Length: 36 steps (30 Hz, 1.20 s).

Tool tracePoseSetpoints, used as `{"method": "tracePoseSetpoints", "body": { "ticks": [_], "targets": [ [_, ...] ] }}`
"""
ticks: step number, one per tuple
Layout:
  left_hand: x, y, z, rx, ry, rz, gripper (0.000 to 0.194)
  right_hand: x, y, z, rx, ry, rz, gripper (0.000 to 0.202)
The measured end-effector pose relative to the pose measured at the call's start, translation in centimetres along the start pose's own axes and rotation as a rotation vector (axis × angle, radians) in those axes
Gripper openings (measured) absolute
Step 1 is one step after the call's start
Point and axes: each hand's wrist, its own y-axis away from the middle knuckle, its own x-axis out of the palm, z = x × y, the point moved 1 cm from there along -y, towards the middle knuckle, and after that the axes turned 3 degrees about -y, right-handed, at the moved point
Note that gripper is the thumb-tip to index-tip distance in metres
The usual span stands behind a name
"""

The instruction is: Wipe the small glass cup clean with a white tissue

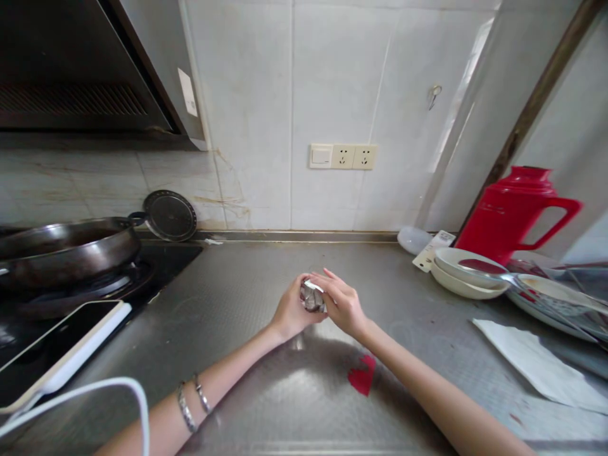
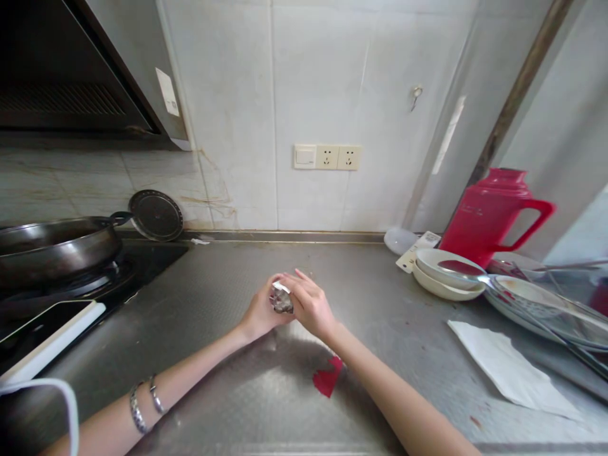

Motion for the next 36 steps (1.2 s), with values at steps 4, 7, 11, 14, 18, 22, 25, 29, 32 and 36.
{"method": "tracePoseSetpoints", "body": {
  "ticks": [4, 7, 11, 14, 18, 22, 25, 29, 32, 36],
  "targets": [
    [0.1, 0.0, 0.0, 0.045, 0.0, 0.005, 0.067, 0.0, 0.1, 0.3, -0.056, 0.019, 0.034, 0.04],
    [0.0, 0.1, 0.5, 0.037, 0.0, 0.001, 0.069, 0.2, 0.2, 1.0, -0.105, 0.013, 0.074, 0.04],
    [-0.4, -0.1, 1.0, 0.016, 0.008, 0.025, 0.075, 0.4, 0.0, 2.0, -0.143, -0.039, 0.157, 0.039],
    [-0.4, -0.2, 0.9, 0.018, -0.009, 0.043, 0.074, 0.1, -0.4, 1.6, -0.015, -0.067, 0.037, 0.037],
    [0.0, 0.1, 0.7, -0.034, 0.021, 0.068, 0.084, -0.1, -0.4, -0.3, 0.228, -0.059, -0.125, 0.032],
    [0.0, 0.3, 0.5, -0.038, 0.019, 0.064, 0.087, 0.2, -0.2, -1.0, 0.275, -0.07, -0.065, 0.031],
    [-0.2, 0.1, 0.3, 0.002, 0.034, 0.057, 0.081, 0.2, -0.2, -0.5, 0.207, -0.076, 0.006, 0.036],
    [0.0, -0.1, 0.5, 0.026, 0.03, 0.062, 0.079, -0.2, -0.4, 0.1, 0.097, -0.048, 0.064, 0.041],
    [0.3, -0.1, 1.0, 0.025, 0.048, 0.082, 0.08, -0.3, -0.3, 0.6, 0.012, -0.035, 0.108, 0.041],
    [-0.2, -0.3, 1.4, -0.023, 0.045, 0.107, 0.085, 0.0, -0.3, 1.7, -0.079, -0.078, 0.182, 0.04]
  ]
}}
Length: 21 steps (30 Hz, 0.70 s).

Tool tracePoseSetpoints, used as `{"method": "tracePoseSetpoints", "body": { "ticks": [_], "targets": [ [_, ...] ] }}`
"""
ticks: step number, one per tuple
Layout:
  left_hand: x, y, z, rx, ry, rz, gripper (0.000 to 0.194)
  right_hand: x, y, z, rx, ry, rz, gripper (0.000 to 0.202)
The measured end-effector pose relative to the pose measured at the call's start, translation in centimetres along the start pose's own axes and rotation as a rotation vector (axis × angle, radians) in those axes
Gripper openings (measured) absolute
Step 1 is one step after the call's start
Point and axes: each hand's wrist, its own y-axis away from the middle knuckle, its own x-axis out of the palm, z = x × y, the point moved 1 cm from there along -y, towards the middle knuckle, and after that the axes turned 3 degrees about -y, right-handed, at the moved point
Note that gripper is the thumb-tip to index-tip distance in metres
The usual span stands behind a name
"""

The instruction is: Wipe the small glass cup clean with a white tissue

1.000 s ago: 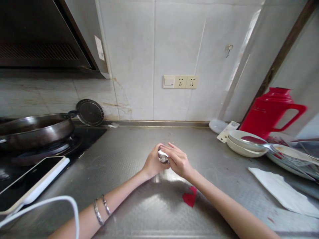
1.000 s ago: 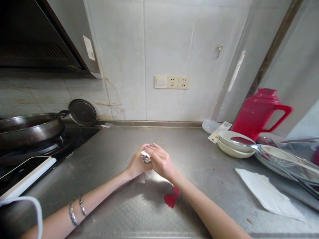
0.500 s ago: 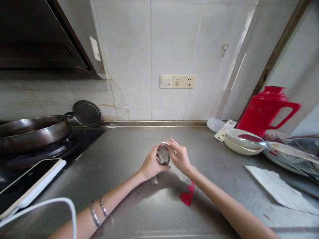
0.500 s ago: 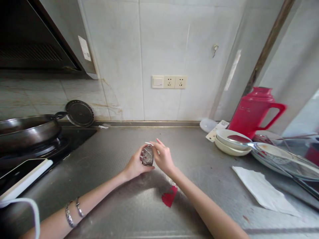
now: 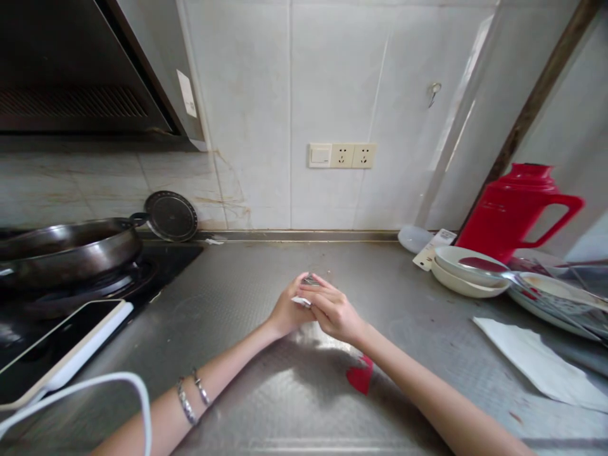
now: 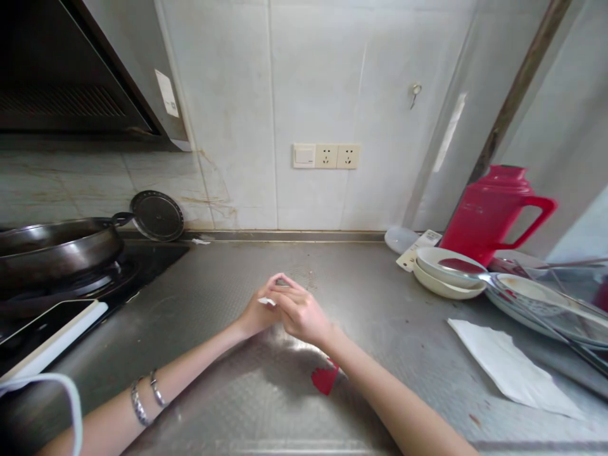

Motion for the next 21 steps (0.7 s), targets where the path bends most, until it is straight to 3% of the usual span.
{"method": "tracePoseSetpoints", "body": {
  "ticks": [3, 7, 9, 11, 17, 21],
  "targets": [
    [-0.5, -0.2, -0.4, -0.054, -0.016, -0.017, 0.083, -0.1, -0.2, -0.1, 0.046, -0.033, -0.062, 0.042],
    [-0.7, -0.3, -1.2, -0.106, 0.049, -0.077, 0.076, -0.7, -0.2, -1.5, 0.274, -0.034, -0.295, 0.033],
    [-0.6, -0.2, -1.5, -0.104, 0.064, -0.077, 0.071, -0.7, 0.0, -2.0, 0.336, -0.035, -0.324, 0.031],
    [-0.6, -0.1, -1.6, -0.1, 0.057, -0.072, 0.065, -0.4, 0.2, -2.2, 0.323, -0.038, -0.31, 0.032],
    [-1.0, -0.5, -1.1, -0.098, 0.047, -0.11, 0.054, 0.2, 0.5, -1.1, 0.104, -0.025, -0.235, 0.041],
    [-1.1, -0.8, -0.9, -0.118, 0.042, -0.126, 0.047, -0.3, 0.3, -1.1, 0.074, -0.024, -0.183, 0.039]
  ]
}}
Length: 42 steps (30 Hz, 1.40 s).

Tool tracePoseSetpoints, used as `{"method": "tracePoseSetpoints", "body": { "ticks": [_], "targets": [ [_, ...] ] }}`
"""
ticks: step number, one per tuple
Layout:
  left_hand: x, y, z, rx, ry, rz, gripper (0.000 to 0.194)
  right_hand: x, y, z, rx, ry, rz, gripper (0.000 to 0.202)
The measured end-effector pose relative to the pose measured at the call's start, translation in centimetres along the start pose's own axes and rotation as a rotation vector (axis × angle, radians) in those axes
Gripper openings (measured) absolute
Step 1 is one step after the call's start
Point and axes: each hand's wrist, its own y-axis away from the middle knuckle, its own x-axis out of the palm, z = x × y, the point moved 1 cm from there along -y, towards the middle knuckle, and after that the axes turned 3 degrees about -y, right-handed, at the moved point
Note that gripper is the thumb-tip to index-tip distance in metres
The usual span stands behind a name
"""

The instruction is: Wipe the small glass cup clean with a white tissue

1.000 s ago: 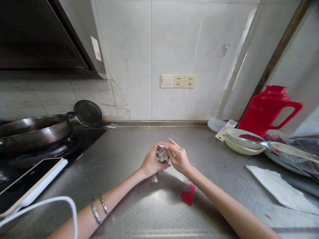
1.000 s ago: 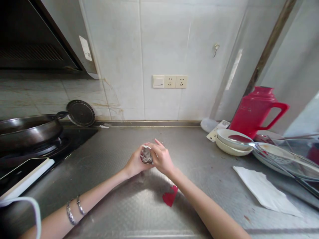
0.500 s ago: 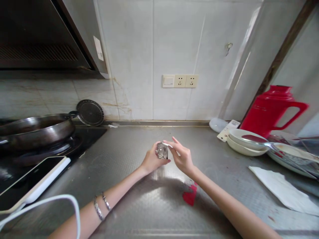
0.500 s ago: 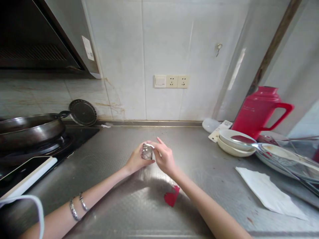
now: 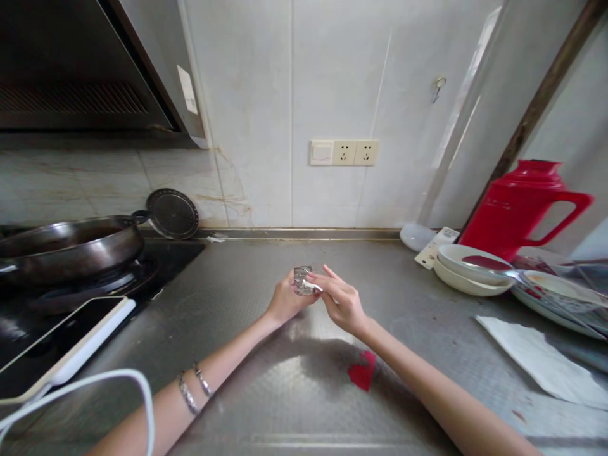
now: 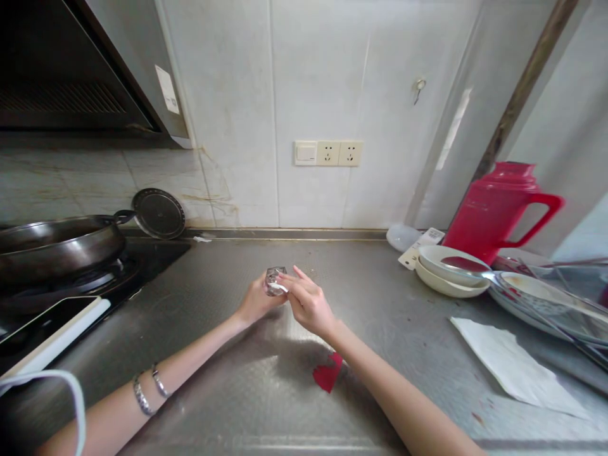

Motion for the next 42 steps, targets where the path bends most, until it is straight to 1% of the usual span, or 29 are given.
{"method": "tracePoseSetpoints", "body": {
  "ticks": [3, 5, 6, 8, 11, 14, 18, 21, 22, 24, 26, 28, 29, 31, 33, 35, 38, 42],
  "targets": [
    [0.1, 0.1, -0.1, -0.001, 0.039, 0.055, 0.054, -0.6, -0.5, -0.6, 0.116, 0.013, -0.132, 0.033],
    [0.2, 0.4, -0.2, 0.007, 0.02, 0.096, 0.052, -0.8, -0.6, -1.1, 0.209, 0.029, -0.196, 0.03],
    [0.3, 0.6, -0.3, 0.015, 0.0, 0.109, 0.05, -0.8, -0.6, -1.3, 0.237, 0.027, -0.197, 0.029],
    [0.5, 0.9, -0.6, 0.03, -0.043, 0.123, 0.048, -0.4, -0.3, -1.7, 0.258, -0.001, -0.157, 0.028],
    [0.8, 1.3, -0.7, 0.027, -0.082, 0.122, 0.051, 0.3, 0.3, -1.7, 0.249, -0.043, -0.111, 0.029],
    [1.1, 1.3, -0.5, 0.007, -0.094, 0.11, 0.052, 0.8, 0.8, -1.4, 0.221, -0.048, -0.108, 0.033],
    [1.4, 1.2, -0.2, -0.036, -0.12, 0.074, 0.043, 0.9, 0.8, -0.4, 0.139, -0.063, -0.086, 0.038],
    [1.4, 1.2, -0.1, -0.034, -0.154, 0.062, 0.036, 0.7, 0.5, 0.4, 0.086, -0.081, -0.031, 0.039],
    [1.4, 1.2, -0.2, -0.033, -0.159, 0.063, 0.037, 0.6, 0.3, 0.6, 0.085, -0.085, -0.021, 0.039],
    [1.4, 1.3, -0.2, -0.026, -0.145, 0.064, 0.048, 0.3, 0.0, 0.6, 0.109, -0.08, -0.043, 0.038],
    [1.4, 1.4, -0.2, -0.013, -0.115, 0.059, 0.061, -0.1, -0.3, 0.1, 0.152, -0.049, -0.106, 0.035],
    [1.4, 1.5, -0.1, -0.008, -0.103, 0.055, 0.069, -0.4, -0.5, -0.7, 0.169, -0.009, -0.123, 0.034],
    [1.4, 1.5, -0.1, -0.009, -0.11, 0.055, 0.071, -0.5, -0.5, -1.1, 0.154, 0.003, -0.093, 0.034],
    [1.5, 1.6, 0.0, -0.004, -0.128, 0.049, 0.072, -0.6, -0.5, -1.7, 0.104, 0.006, 0.011, 0.035],
    [1.5, 1.6, -0.1, 0.03, -0.13, 0.035, 0.075, -0.6, -0.4, -1.8, 0.052, -0.003, 0.093, 0.036],
    [1.7, 1.5, -0.2, 0.071, -0.124, 0.035, 0.071, -0.4, -0.3, -1.5, 0.008, 0.001, 0.116, 0.035],
    [1.8, 1.4, 0.0, 0.123, -0.129, 0.046, 0.06, 0.0, -0.2, -0.4, -0.063, 0.025, 0.127, 0.033],
    [1.6, 1.4, 1.1, 0.147, -0.111, 0.02, 0.068, 0.5, -0.3, 1.0, -0.13, 0.004, 0.196, 0.037]
  ]
}}
